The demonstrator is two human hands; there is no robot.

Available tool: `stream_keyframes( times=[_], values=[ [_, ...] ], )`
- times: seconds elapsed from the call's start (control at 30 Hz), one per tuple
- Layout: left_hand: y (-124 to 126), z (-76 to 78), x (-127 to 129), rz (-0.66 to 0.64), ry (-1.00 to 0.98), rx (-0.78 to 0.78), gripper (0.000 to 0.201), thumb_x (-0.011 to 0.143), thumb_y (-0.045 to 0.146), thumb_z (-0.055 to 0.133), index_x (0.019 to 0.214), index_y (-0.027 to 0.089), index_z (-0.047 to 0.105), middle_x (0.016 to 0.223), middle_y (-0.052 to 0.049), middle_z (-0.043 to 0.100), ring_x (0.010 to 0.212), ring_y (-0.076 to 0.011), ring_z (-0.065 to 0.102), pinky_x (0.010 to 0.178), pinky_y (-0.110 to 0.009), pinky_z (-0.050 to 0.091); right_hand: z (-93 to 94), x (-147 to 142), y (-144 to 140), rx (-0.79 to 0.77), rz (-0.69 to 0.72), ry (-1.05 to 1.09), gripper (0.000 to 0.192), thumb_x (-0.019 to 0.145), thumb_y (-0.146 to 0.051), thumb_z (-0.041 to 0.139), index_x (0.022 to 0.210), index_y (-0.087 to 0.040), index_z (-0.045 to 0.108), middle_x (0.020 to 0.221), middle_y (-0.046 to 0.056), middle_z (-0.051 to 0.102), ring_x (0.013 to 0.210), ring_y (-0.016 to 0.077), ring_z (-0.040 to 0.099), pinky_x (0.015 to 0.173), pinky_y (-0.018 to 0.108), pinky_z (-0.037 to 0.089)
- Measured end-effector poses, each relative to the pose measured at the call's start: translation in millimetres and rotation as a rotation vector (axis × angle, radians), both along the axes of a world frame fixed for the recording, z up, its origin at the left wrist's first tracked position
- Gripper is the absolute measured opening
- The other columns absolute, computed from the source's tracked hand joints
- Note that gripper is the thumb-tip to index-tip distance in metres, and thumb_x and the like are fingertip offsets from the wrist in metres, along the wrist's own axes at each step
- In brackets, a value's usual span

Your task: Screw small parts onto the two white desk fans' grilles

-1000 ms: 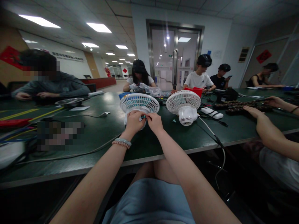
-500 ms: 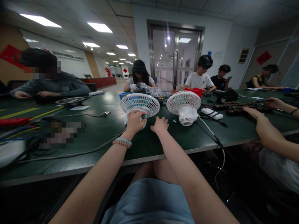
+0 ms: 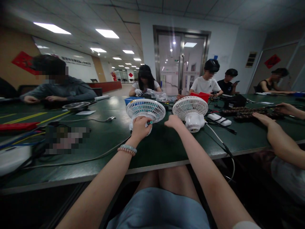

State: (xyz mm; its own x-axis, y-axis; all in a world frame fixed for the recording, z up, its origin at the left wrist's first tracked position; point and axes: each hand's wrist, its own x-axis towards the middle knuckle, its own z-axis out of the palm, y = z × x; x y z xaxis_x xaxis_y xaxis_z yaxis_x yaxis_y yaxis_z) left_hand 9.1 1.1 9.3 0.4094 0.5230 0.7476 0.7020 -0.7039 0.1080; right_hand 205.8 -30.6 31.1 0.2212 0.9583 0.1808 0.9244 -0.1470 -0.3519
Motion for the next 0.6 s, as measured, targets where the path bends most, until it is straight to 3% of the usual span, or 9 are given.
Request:
stream_keyframes(
  times=[0.07, 0.13, 0.23, 0.37, 0.47, 0.6],
  values=[
    [-0.3, -0.1, -0.5, 0.001, 0.008, 0.002, 0.019, 0.071, 0.020, 0.053, 0.089, 0.023, 0.061, 0.090, -0.004, 0.063, 0.098, -0.0237, 0.050, 0.092, -0.042, 0.032, 12.7, 21.9, 1.8, 0.023, 0.024, 0.075, 0.022, 0.074, -0.032, 0.048, 0.077, -0.016, 0.062, 0.068, 0.007, 0.064, 0.066, 0.0184, 0.060, 0.057, 0.025, 0.040],
    [-0.3, -0.1, -0.9, -0.002, 0.014, 0.009, 0.019, 0.072, 0.020, 0.053, 0.088, 0.023, 0.061, 0.090, -0.004, 0.063, 0.098, -0.0236, 0.050, 0.091, -0.042, 0.032, 13.8, 35.9, 0.0, 0.177, 0.006, 0.084, 0.024, 0.078, -0.032, 0.044, 0.082, -0.016, 0.061, 0.066, 0.005, 0.064, 0.063, 0.0159, 0.058, 0.058, 0.023, 0.039],
    [-0.3, -0.1, -0.7, -0.013, 0.020, 0.011, 0.018, 0.072, 0.020, 0.052, 0.087, 0.023, 0.061, 0.089, -0.004, 0.064, 0.098, -0.0236, 0.050, 0.090, -0.042, 0.032, -4.3, 40.7, -7.8, 0.518, -0.165, -0.044, 0.027, 0.083, -0.035, 0.040, 0.085, -0.017, 0.059, 0.078, 0.007, 0.064, 0.073, 0.0174, 0.058, 0.066, 0.025, 0.038],
    [-0.3, 0.2, 1.3, 0.002, 0.011, 0.000, 0.019, 0.071, 0.020, 0.053, 0.088, 0.023, 0.061, 0.089, -0.004, 0.064, 0.097, -0.0240, 0.050, 0.089, -0.042, 0.032, -27.0, 37.8, -17.5, 0.657, -0.158, -0.032, 0.027, 0.086, -0.037, 0.038, 0.087, -0.018, 0.056, 0.079, 0.006, 0.062, 0.075, 0.0167, 0.057, 0.068, 0.024, 0.037],
    [0.6, 0.6, 2.1, -0.003, 0.006, -0.001, 0.019, 0.071, 0.021, 0.053, 0.088, 0.023, 0.061, 0.089, -0.004, 0.063, 0.097, -0.0245, 0.050, 0.089, -0.043, 0.032, -28.2, 40.6, -18.3, 0.770, -0.185, 0.102, 0.027, 0.087, -0.038, 0.035, 0.084, -0.018, 0.053, 0.075, 0.004, 0.060, 0.073, 0.0155, 0.056, 0.069, 0.024, 0.038],
    [2.3, 1.0, 1.4, 0.002, 0.007, -0.014, 0.019, 0.071, 0.022, 0.054, 0.089, 0.023, 0.061, 0.090, -0.004, 0.063, 0.097, -0.0236, 0.050, 0.090, -0.042, 0.032, -27.3, 44.0, -11.4, 0.886, -0.132, 0.497, 0.029, 0.087, -0.044, 0.033, 0.078, -0.019, 0.047, 0.061, -0.001, 0.054, 0.057, 0.0133, 0.055, 0.058, 0.024, 0.041]
  ],
)
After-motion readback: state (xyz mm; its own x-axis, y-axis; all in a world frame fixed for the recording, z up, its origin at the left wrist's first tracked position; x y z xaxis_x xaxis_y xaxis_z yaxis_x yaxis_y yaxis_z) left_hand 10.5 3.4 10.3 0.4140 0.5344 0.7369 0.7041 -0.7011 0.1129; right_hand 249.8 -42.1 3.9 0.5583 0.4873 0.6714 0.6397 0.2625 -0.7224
